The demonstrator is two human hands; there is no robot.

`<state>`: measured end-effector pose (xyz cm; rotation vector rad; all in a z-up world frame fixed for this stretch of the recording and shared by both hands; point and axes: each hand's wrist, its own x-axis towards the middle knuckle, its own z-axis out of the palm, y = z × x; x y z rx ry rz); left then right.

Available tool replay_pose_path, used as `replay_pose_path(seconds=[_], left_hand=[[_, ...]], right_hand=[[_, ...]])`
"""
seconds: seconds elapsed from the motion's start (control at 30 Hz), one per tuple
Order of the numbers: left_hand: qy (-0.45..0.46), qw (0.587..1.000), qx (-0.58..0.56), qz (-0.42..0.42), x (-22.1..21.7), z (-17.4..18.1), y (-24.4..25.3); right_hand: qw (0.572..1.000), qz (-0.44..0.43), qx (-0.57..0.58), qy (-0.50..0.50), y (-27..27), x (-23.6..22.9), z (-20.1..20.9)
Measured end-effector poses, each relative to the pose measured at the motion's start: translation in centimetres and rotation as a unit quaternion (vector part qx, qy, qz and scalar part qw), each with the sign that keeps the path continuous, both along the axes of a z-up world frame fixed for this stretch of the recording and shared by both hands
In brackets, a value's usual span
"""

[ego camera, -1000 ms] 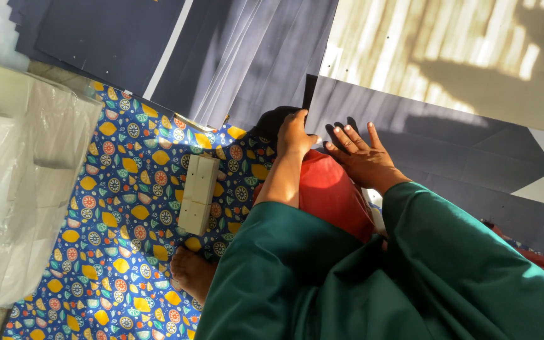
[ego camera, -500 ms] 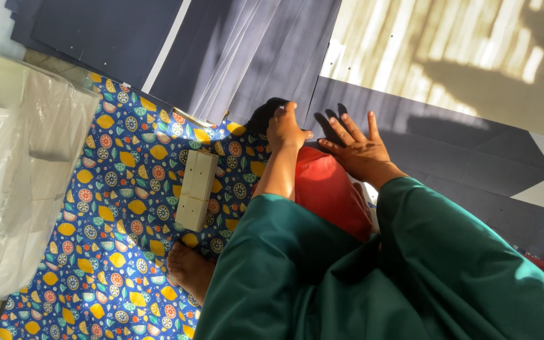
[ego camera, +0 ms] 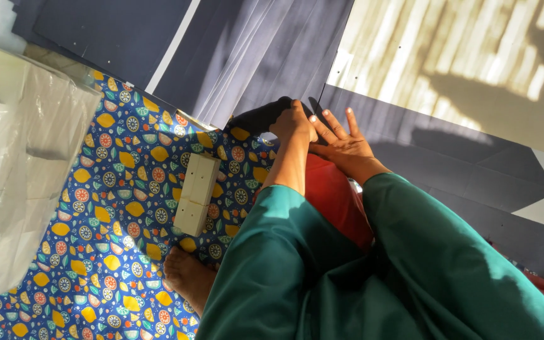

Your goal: The person applies adhesive to white cardboard strips with a stick and presses them onto printed cardboard sheets, folding the sheets along pre-scored lines to form sections of shopping bags.

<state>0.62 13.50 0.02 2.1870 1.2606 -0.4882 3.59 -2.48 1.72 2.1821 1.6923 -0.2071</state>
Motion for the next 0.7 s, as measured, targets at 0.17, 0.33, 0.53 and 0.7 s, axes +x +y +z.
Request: replay_pose_path(seconds=[0.17,0.33,0.53,0.7], left_hand=[[0.010,1.000,0.006,-0.022,0.1,-0.4,0.4],[0.025,0.998,0.006,-0.052,-0.6,3.2,0.0],[0.065,0.994,-0.015,-0.092,-0.2,4.3,0.0],[0.111,0.989,0.059,-0.076,0.7,3.4,-1.3]], right_hand=[[1.000,-0.004,0.007,0.030,0.2,0.5,-0.4],[0.994,-0.049,-0.005,0.102,-6.3,2.5,-1.6],[0.986,-0.165,-0.024,0.029,-21.3,5.6,-1.4],[0.931,-0.245,-0.269,0.006,-30.6,7.1,2.5]])
